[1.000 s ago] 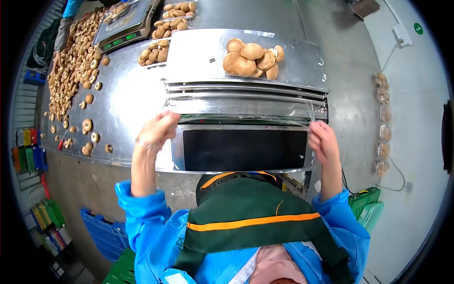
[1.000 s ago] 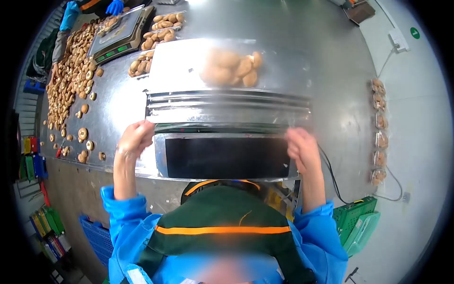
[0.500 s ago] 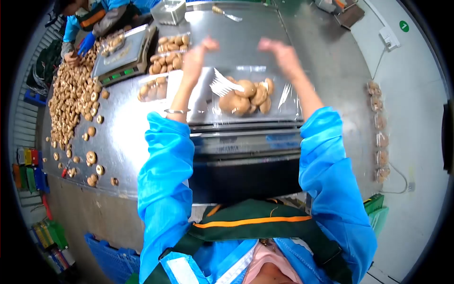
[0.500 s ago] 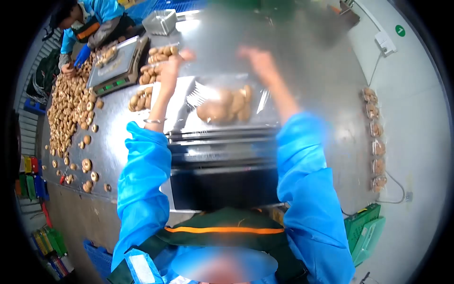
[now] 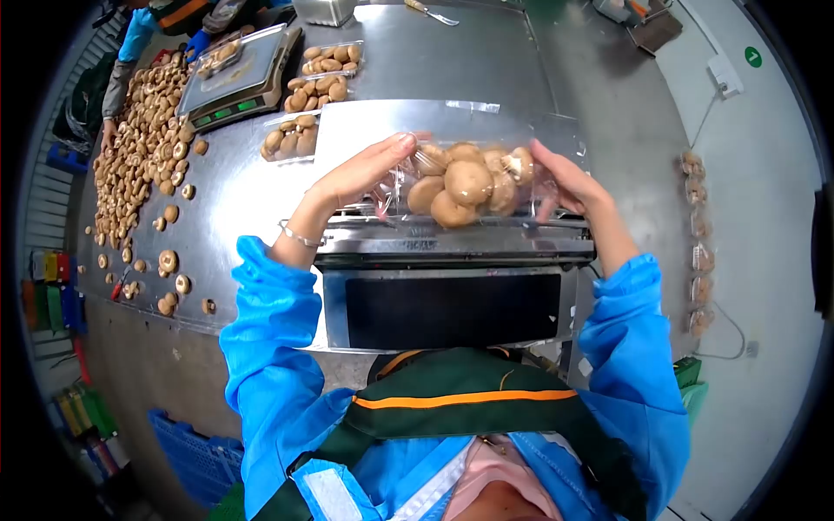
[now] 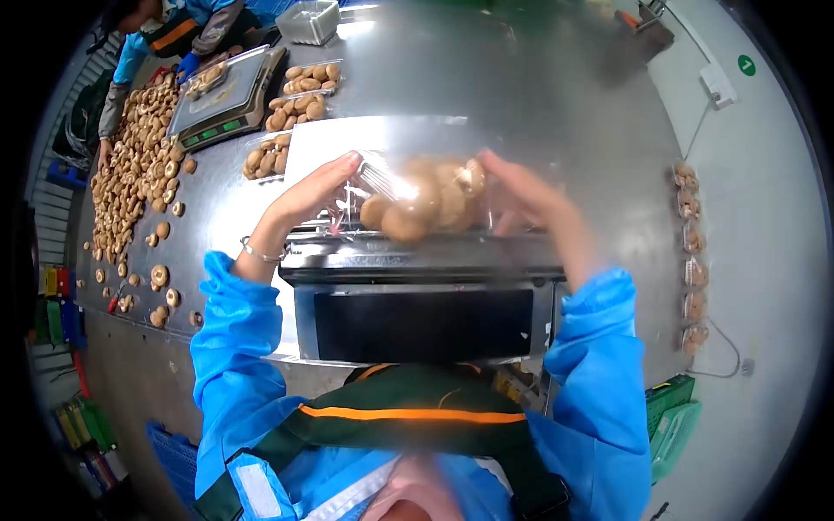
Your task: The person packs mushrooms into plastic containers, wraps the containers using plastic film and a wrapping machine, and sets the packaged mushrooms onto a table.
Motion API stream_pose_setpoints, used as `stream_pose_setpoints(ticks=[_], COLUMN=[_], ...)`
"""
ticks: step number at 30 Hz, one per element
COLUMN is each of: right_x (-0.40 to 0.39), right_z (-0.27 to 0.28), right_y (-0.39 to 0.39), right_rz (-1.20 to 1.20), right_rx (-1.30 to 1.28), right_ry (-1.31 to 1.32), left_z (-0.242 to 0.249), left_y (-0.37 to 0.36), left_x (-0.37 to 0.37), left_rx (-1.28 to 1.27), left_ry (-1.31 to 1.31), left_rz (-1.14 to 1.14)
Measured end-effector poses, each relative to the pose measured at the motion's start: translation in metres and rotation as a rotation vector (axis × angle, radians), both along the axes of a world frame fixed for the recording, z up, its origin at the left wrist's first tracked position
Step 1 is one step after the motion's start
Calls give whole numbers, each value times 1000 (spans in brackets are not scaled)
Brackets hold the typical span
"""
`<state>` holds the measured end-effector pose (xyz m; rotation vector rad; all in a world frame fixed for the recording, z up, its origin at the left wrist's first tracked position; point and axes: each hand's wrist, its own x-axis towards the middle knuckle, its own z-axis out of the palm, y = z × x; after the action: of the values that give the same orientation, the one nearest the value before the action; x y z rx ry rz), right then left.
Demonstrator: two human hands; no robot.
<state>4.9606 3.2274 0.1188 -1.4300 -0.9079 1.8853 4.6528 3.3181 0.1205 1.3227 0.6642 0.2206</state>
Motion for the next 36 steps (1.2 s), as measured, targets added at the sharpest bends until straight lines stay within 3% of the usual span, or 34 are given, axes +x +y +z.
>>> stream_pose_setpoints(ticks=[6,8,11,13,14,18,19,21,23,25,26,29,32,33,35,36], right_x=[-19,-26,-37,-37,-38,-44,-57,-61,-76,-74,-68,-86,-113,-115,-115,-112], right_z=[36,25,-12,-37,-48,-85,-106,-141,-118,-100,-93,-80,-130,-137,-139,-134], right_y=[-117,-149,-166,-165,-171,-212,-223,-242,-232,-239,-243,-238,-228,-224,-213,-214], right_rz=[55,-8,-61,-35,-115,-344,-534,-668,-915,-1095,-1142,-925,-518,-453,-664,-824], right_rx=[147,60,29,-48,-75,-60,27,197,71,-47,-48,68,322,289,184,191], right_ry=[-17,104,33,-79,-75,-248,-320,-577,-316,45,4,-245,-642,-569,-695,-571], left_z=[20,1,-43,-85,-86,-101,-101,-104,-106,-98,-87,-84,-81,-80,-79,-74], left_y=[-96,-116,-136,-138,-147,-172,-177,-179,-178,-179,-182,-189,-192,-192,-196,-197], left_x=[-40,-68,-88,-91,-81,-55,-46,-31,-26,-39,-47,-56,-58,-59,-64,-71], left_rx=[13,-240,-287,-404,-440,-123,-48,-63,-254,-243,-270,-278,-307,-312,-330,-395], left_ry=[-140,-246,-90,11,-87,-106,-151,-259,-315,-268,-223,-250,-270,-246,-193,-189], left_rz=[-73,-82,-20,222,449,789,873,1033,1211,1299,1298,1318,1370,1347,1313,1345])
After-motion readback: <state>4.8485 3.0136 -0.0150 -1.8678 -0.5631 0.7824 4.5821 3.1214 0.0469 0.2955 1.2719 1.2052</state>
